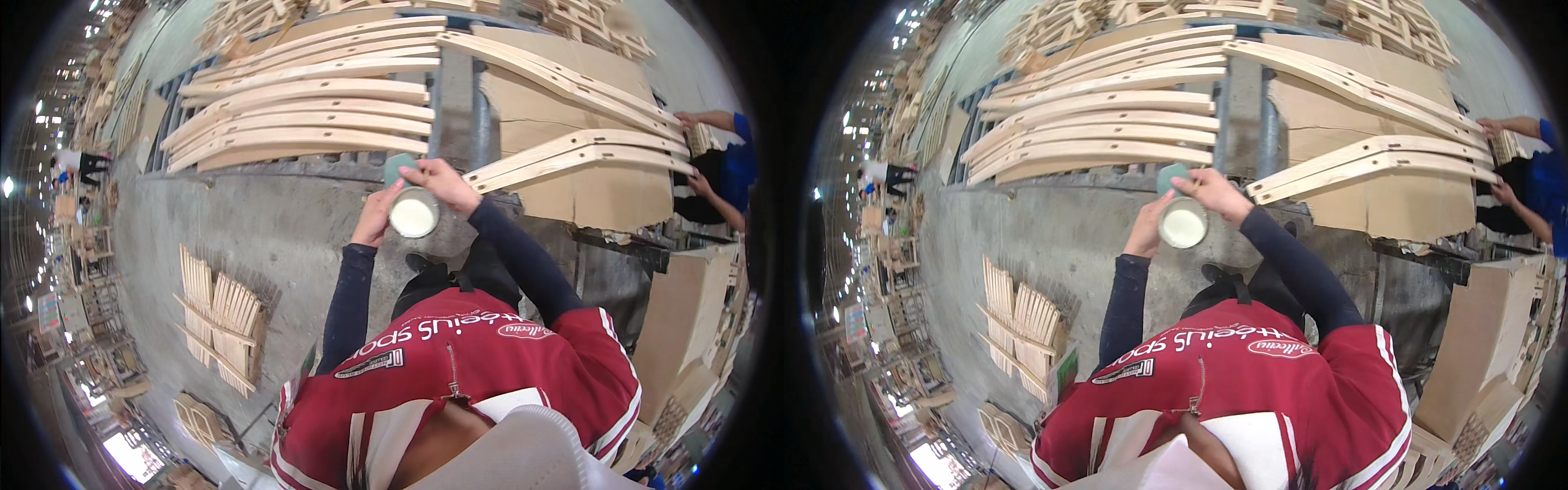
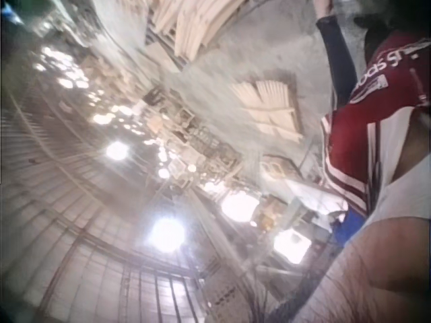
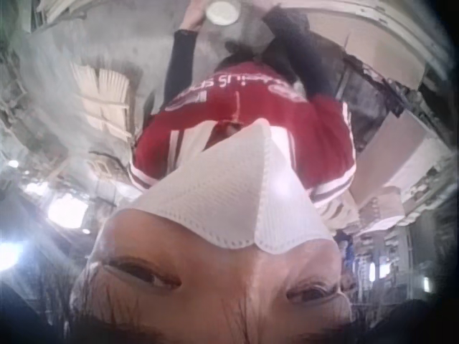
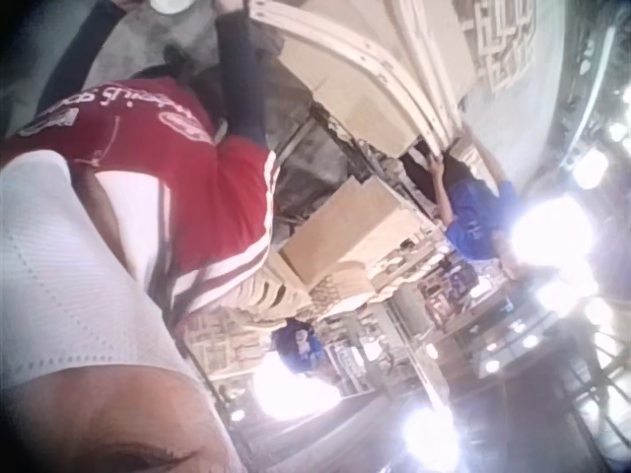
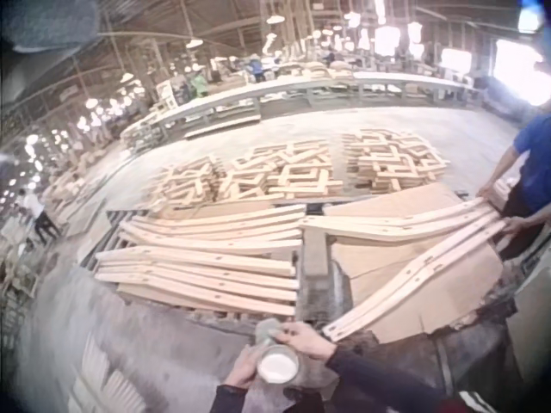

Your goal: The person stirs a white liquid in a small container, then applies it to curved wooden slats using a brush. They handle the slats one by one, applying the liquid to the surface and placing them back on a metal rack.

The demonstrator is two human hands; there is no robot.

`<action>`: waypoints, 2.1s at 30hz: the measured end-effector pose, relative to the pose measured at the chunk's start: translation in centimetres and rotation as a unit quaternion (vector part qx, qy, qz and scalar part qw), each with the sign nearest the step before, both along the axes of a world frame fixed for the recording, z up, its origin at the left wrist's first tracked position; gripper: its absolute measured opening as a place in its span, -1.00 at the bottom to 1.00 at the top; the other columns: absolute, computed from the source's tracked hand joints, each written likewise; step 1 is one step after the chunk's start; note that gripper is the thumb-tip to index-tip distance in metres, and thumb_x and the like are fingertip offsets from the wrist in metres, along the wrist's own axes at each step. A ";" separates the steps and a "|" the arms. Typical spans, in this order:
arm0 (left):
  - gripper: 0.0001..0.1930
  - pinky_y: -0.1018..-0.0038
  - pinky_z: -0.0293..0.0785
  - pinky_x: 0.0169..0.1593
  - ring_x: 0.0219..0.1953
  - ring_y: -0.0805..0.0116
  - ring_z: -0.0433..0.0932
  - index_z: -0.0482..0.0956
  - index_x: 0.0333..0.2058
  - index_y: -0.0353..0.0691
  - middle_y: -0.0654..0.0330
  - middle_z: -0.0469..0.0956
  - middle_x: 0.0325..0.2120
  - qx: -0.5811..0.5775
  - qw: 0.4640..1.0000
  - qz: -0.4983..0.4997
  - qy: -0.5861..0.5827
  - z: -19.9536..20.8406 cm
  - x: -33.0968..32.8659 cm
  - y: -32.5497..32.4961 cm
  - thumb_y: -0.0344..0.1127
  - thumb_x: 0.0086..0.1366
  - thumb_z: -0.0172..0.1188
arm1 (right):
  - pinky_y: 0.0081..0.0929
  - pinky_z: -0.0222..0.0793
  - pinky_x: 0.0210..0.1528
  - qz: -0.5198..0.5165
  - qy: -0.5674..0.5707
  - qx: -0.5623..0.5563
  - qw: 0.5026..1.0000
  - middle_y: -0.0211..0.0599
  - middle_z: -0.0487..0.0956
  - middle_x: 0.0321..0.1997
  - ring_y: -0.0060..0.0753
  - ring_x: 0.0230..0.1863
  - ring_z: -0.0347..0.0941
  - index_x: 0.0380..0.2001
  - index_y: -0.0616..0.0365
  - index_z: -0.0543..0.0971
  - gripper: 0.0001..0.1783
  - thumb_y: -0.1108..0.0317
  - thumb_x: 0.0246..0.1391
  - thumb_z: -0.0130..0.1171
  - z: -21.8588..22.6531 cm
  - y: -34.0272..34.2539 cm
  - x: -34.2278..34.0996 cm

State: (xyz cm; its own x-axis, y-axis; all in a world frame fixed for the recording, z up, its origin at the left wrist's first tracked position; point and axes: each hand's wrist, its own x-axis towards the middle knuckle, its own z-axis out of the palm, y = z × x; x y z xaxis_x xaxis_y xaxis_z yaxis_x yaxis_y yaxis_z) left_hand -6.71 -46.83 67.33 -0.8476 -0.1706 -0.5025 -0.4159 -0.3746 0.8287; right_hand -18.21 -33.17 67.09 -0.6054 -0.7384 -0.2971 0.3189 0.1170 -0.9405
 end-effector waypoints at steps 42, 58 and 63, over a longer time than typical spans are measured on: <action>-0.63 0.15 0.49 0.00 0.06 0.18 0.47 0.33 0.13 -0.19 0.10 0.41 0.09 0.096 0.892 0.439 0.039 -2.0 16.8 -55.6 -0.18 0.44 -0.19 | -0.55 0.42 -0.20 -0.037 -0.089 -0.166 0.981 -0.25 0.58 -0.24 -0.50 -0.26 0.50 -0.06 0.33 0.52 -0.55 0.15 0.37 -0.21 4.0 -50.6 6.4; -0.62 0.32 0.62 -0.23 -0.10 0.31 0.58 0.41 0.05 -0.21 0.17 0.52 -0.05 0.054 0.926 0.370 0.057 -1.0 21.2 -82.3 -0.08 0.43 -0.06 | -0.52 0.42 -0.12 -0.039 -0.071 -0.154 0.985 -0.15 0.60 -0.14 -0.42 -0.14 0.54 -0.02 0.31 0.49 -0.66 0.28 0.31 -0.08 7.5 -74.3 17.3; -0.62 0.33 0.63 -0.26 -0.16 0.33 0.60 0.44 0.02 -0.22 0.19 0.55 -0.10 0.089 0.924 0.363 0.077 -0.9 18.1 -87.0 -0.07 0.43 -0.06 | -0.53 0.46 -0.13 -0.054 0.007 -0.139 0.989 -0.14 0.61 -0.16 -0.43 -0.17 0.56 -0.06 0.30 0.51 -0.72 0.36 0.26 0.03 8.4 -78.6 15.7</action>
